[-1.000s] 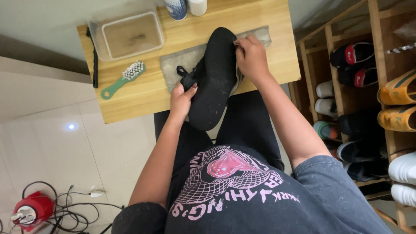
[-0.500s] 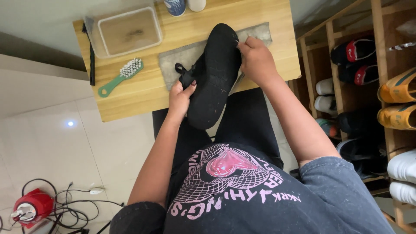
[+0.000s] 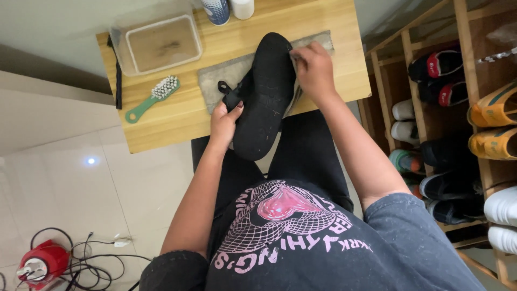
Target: The person cleans a black shoe using a cloth. They wipe the upper, sole, and laces of the shoe while holding it on their lap. The person rotates the shoe to clean different sides and then places it back on the table.
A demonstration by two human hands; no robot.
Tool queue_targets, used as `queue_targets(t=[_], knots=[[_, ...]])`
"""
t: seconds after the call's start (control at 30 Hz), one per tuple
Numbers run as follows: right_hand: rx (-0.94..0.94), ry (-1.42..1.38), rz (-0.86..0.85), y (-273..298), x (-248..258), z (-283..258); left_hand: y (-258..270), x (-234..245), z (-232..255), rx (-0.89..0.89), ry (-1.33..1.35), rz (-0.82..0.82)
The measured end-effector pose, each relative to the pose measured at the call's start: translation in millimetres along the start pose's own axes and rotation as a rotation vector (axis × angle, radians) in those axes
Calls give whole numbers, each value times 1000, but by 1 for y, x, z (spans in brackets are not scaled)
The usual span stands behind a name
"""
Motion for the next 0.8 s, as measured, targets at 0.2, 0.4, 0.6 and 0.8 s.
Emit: queue_targets(t=[0.2, 0.4, 0.6, 0.8], knots=[[299, 309, 3, 20, 3, -4, 2, -1, 8, -10, -7, 7], [-131, 411, -226, 19, 35, -2, 4, -2, 11, 16, 1, 3], [12, 37, -30, 7, -1, 0, 3, -1, 9, 13, 20, 13], [264, 261, -23, 25, 9, -1, 6, -2, 20, 18, -28, 10]])
Point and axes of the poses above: each hand's wrist, its own y-axis away from the middle knuckle, its own x-axis out of the back of the hand, z = x × y, the point moved 5 cm from there along -y, towards the middle knuckle, and after that the axes turned 12 degrees about -x, right-handed, at the moved point
